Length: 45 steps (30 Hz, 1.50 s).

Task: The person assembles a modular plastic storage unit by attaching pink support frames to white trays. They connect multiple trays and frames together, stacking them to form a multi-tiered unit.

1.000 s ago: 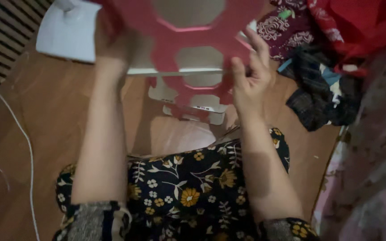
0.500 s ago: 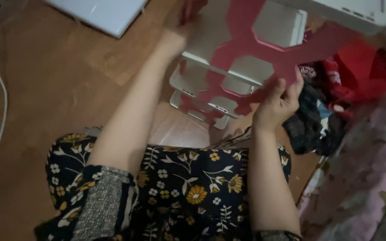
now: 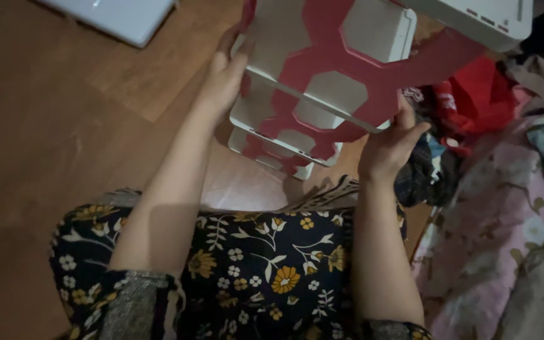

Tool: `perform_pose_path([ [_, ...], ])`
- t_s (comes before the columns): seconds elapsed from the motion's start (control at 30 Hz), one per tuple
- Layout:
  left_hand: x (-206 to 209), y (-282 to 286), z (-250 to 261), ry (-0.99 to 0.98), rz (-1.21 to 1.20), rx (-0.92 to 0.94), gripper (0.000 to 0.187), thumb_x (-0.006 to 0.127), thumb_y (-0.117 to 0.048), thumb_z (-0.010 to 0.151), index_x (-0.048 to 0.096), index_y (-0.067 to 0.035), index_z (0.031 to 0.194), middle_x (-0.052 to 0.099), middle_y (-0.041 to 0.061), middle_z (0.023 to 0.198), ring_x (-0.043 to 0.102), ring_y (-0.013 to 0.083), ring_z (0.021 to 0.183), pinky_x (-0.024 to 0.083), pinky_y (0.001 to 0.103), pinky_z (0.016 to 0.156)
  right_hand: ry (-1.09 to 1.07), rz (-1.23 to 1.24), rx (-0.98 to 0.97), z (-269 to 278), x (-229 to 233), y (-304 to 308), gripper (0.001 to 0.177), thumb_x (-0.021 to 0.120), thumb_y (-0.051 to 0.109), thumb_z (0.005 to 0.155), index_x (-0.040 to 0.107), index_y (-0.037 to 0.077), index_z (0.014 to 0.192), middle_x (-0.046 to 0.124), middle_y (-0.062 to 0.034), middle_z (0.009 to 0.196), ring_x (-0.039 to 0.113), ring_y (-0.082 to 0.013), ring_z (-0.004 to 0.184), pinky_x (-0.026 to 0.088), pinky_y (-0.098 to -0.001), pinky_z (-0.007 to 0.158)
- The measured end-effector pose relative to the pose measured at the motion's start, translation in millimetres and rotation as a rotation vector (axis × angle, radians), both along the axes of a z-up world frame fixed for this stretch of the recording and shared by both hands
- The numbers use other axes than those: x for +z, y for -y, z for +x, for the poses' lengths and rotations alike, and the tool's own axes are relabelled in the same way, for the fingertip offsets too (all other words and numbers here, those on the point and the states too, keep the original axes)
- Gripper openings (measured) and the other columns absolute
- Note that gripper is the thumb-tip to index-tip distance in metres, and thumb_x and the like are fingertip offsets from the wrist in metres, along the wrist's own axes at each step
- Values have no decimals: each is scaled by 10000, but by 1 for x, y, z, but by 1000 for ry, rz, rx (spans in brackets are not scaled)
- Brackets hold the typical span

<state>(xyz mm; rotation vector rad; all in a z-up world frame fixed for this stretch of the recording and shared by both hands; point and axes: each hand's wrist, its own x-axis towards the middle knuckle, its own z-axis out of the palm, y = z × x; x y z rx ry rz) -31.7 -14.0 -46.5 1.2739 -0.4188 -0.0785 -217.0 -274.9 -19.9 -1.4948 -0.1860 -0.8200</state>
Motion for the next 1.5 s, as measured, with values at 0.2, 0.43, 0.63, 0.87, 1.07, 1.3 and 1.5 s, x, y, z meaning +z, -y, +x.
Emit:
perform_pose_path([
  [0.2, -1, 12, 0, 208, 103, 34, 550, 544, -320, 1050, 473, -25, 1508, 622, 175, 1461, 565, 252, 1388, 422, 343, 1149, -31, 60, -16, -5, 13, 12, 735, 356, 618, 1114, 397, 65, 1596, 472, -112, 1611, 475, -263, 1523, 413, -452, 1279],
  [0.43, -11, 10, 2, 210, 38, -33, 495, 504, -276, 1086, 460, -16, 1504, 638, 171, 1442, 586, 241, 1366, 434, 336, 1155, -201, 301, 11, 1, 26, 13, 511, 576, 267, 1091, 425, 50, 1528, 577, -97, 1445, 589, -232, 1330, 527, -411, 1106],
  [0.63, -7, 6, 1, 241, 7, -32, 496, 480, -232, 1105, 412, 1, 1538, 606, 177, 1485, 568, 250, 1393, 423, 350, 1173, -149, 451, 189, 7, 28, 5, 443, 536, 220, 1127, 473, 19, 1517, 630, -92, 1396, 634, -217, 1281, 523, -381, 1119],
  [0.87, 0, -2, -1, 61, 14, -80, 538, 456, -241, 1139, 367, -39, 1630, 558, 243, 1416, 516, 264, 1263, 400, 394, 1086, -123, 410, 158, 9, 25, -4, 435, 531, 214, 1121, 477, 24, 1508, 618, -98, 1386, 630, -221, 1264, 529, -390, 1101],
  [1.07, -14, 4, 9, 1, 2, -97, 557, 481, -338, 1092, 472, -28, 1554, 685, 140, 1287, 558, 194, 1111, 439, 349, 991, -113, 406, 133, 12, 26, -5, 399, 543, 198, 1097, 517, 8, 1447, 626, -101, 1355, 638, -222, 1251, 531, -390, 1095],
  [1.3, -15, 10, 19, -73, 178, -102, 732, 479, -589, 1018, 548, -36, 1493, 698, 144, 1400, 617, 234, 1334, 453, 323, 1138, -138, 446, 113, 11, 27, 0, 327, 511, 160, 1085, 568, -35, 1341, 642, -112, 1308, 647, -233, 1231, 538, -390, 1086],
  [1.5, -10, 21, 28, 106, 72, -139, 801, 487, -597, 1017, 393, -35, 1581, 487, 153, 1604, 423, 245, 1513, 311, 341, 1230, -124, 465, 111, 12, 31, 1, 325, 469, 137, 1110, 569, -55, 1353, 643, -142, 1317, 646, -250, 1236, 549, -400, 1089],
])
